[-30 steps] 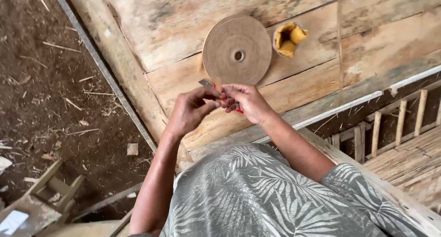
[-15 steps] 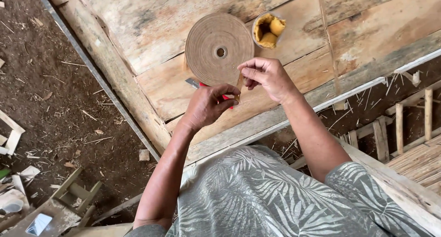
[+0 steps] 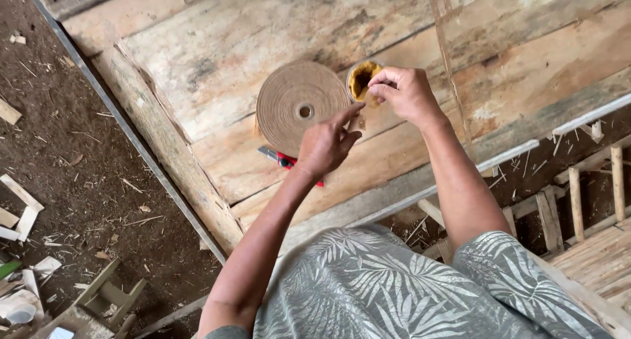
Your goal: Cutting thin wood strips from a roll and fitting them into gaps on a wooden surface using a utility knife
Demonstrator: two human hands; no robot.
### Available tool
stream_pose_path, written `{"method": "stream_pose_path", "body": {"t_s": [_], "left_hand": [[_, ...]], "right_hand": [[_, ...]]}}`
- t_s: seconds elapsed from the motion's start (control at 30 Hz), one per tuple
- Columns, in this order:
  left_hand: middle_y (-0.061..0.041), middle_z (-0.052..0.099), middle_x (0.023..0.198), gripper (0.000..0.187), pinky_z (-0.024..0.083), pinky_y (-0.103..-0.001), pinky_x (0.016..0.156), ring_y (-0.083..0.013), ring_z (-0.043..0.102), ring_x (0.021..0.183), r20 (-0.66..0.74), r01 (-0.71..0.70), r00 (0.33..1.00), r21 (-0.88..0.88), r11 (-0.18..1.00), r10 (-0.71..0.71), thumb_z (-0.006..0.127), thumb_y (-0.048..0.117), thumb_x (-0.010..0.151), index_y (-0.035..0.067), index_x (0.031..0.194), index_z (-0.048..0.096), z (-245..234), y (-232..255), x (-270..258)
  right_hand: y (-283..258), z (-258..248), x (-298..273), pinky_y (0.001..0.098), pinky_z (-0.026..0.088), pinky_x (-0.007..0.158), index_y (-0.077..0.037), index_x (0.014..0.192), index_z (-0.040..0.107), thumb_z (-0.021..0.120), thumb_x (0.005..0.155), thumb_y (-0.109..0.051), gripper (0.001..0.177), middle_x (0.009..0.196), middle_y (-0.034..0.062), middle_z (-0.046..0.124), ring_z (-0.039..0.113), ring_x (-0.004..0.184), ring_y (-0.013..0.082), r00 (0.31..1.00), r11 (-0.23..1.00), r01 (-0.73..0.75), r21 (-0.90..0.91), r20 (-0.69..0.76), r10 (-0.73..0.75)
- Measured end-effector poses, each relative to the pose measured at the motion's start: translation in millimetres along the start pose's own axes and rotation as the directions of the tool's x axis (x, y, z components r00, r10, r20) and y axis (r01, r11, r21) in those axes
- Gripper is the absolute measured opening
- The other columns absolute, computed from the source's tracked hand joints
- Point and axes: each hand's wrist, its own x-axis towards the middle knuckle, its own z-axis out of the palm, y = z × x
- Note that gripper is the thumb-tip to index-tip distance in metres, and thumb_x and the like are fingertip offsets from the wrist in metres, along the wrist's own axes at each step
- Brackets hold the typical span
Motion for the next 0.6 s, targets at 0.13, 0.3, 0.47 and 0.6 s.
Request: {"method": "stream_pose_path", "body": {"t_s": [0.13,0.3,0.47,0.6], "left_hand": [[-0.009,0.070,0.132,0.070,0.058,-0.053,0.093,-0.0362,0.073,0.107,-0.091,0.101,0.992,0.131,0.986,-0.089,0.058,0.020,0.095,0.042,0.157,0.033,-5,9,29],[-0.016,0.059,0.148,0.057,0.043,-0.060,0.113,-0.0382,0.059,0.134,-0.353,0.042,0.935,-0.007,0.999,-0.042,0.068,0.023,0.095,0.019,0.150,0.052,-6,14,70],[-0.018,0.057,0.148,0.072,0.045,-0.050,0.116,-0.0369,0.057,0.136,-0.273,0.079,0.961,0.082,0.993,-0.054,0.076,0.022,0.087,0.017,0.153,0.046,32,-13,112],[-0.013,0.065,0.139,0.069,0.045,-0.047,0.117,-0.0348,0.062,0.130,-0.179,0.102,0.979,0.026,0.994,-0.096,0.073,0.013,0.087,0.020,0.151,0.048,62,-48,134]], "right_hand": [[38,5,34,0.0398,0.056,0.076,-0.016,0.102,0.078,0.084,0.091,-0.016,0.013,0.084,0.0062,0.075,0.073,0.084,0.0304,0.986,0.883,0.145,-0.446,-0.011,-0.167],[94,18,39,0.0343,0.051,0.082,-0.025,0.098,0.078,0.091,0.083,-0.021,0.020,0.088,-0.0035,0.062,0.064,0.088,0.0194,0.950,0.719,0.207,-0.663,-0.040,-0.310],[94,26,42,0.0369,0.050,0.074,-0.020,0.094,0.071,0.094,0.073,-0.020,0.030,0.087,-0.0013,0.055,0.063,0.086,0.0226,0.927,0.610,0.218,-0.762,-0.033,-0.372],[88,30,43,0.0387,0.047,0.071,-0.018,0.089,0.068,0.093,0.072,-0.022,0.031,0.085,0.0009,0.051,0.061,0.081,0.0245,0.922,0.580,0.188,-0.793,-0.060,-0.382]]}}
